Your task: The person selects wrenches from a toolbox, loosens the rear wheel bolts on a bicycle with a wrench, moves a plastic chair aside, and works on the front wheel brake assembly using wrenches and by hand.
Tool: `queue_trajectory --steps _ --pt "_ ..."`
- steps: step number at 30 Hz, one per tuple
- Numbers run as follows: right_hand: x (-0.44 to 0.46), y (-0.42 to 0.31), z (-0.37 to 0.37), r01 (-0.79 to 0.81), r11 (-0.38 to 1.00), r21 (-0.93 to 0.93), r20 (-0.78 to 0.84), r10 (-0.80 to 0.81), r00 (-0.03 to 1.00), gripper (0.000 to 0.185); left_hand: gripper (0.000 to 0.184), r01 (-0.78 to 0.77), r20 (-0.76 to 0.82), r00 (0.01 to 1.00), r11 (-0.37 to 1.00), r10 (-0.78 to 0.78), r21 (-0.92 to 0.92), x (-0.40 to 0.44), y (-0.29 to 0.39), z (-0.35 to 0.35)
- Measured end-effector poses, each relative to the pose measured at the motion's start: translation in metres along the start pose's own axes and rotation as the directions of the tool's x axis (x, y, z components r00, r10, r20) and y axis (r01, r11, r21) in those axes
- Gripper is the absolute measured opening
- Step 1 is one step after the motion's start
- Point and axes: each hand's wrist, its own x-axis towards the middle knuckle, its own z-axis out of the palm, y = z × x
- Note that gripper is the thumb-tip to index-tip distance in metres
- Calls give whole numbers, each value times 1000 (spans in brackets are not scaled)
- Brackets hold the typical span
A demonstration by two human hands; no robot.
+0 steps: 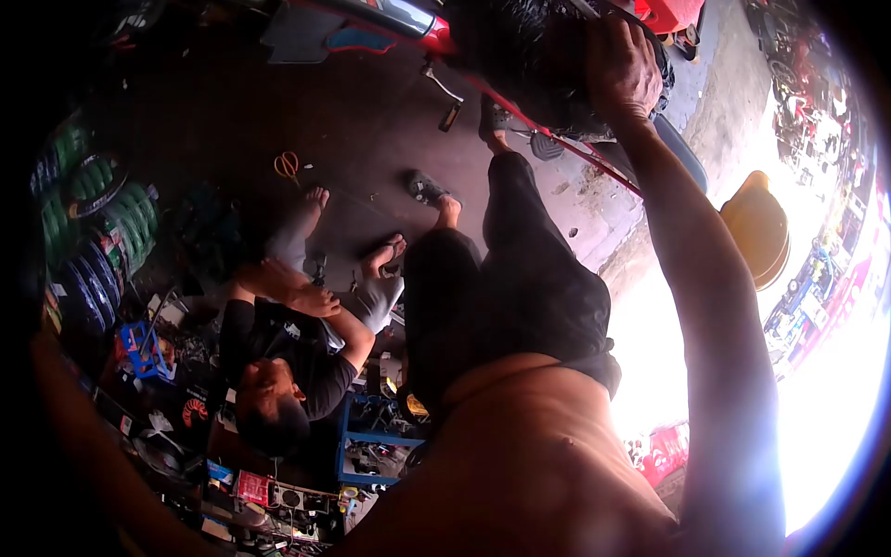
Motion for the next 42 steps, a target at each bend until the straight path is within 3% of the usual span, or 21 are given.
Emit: queue_trajectory --steps 3,6,9,12,17,27,30,33,36,42 --pt "1 -4 -2 -21 1000 -2 -16 21 1000 28 105 124 160 982 984 -102 -130 10 -8 3" --pt "2 -6 0 5 1000 -7 -40 -6 999 28 105 192 154 974 970 -169 -149 3 1 1" --pt "3 -1 5 4 1000 3 -36 -4 999 27 103 252 121 962 966 -244 -57 3 9 1" --pt "4 -1 6 22 1000 23 -46 -21 999 26 103 -125 -51 991 985 120 -120 -8 18 -12" --pt "6 0 2 20 999 44 -22 -19 1000 25 106 27 50 999 971 -15 -239 -7 24 -10" --pt "2 3 6 29 999 28 -44 -28 999 26 117 101 15 995 989 -103 109 -4 14 -7" --pt "2 2 4 11 1000 21 -11 -11 1000 26 116 -30 -54 998 997 33 68 0 6 1" --pt "4 -3 2 -6 1000 -3 -21 6 1000 25 117 69 122 992 978 -45 -197 1 9 -6" --pt "2 -5 1 -12 1000 -4 -22 12 1000 24 119 157 96 984 983 -148 -96 -3 17 -7" --pt "4 -2 3 27 1000 12 -35 -26 999 23 116 23 -56 998 1000 -23 2 -7 16 -4"
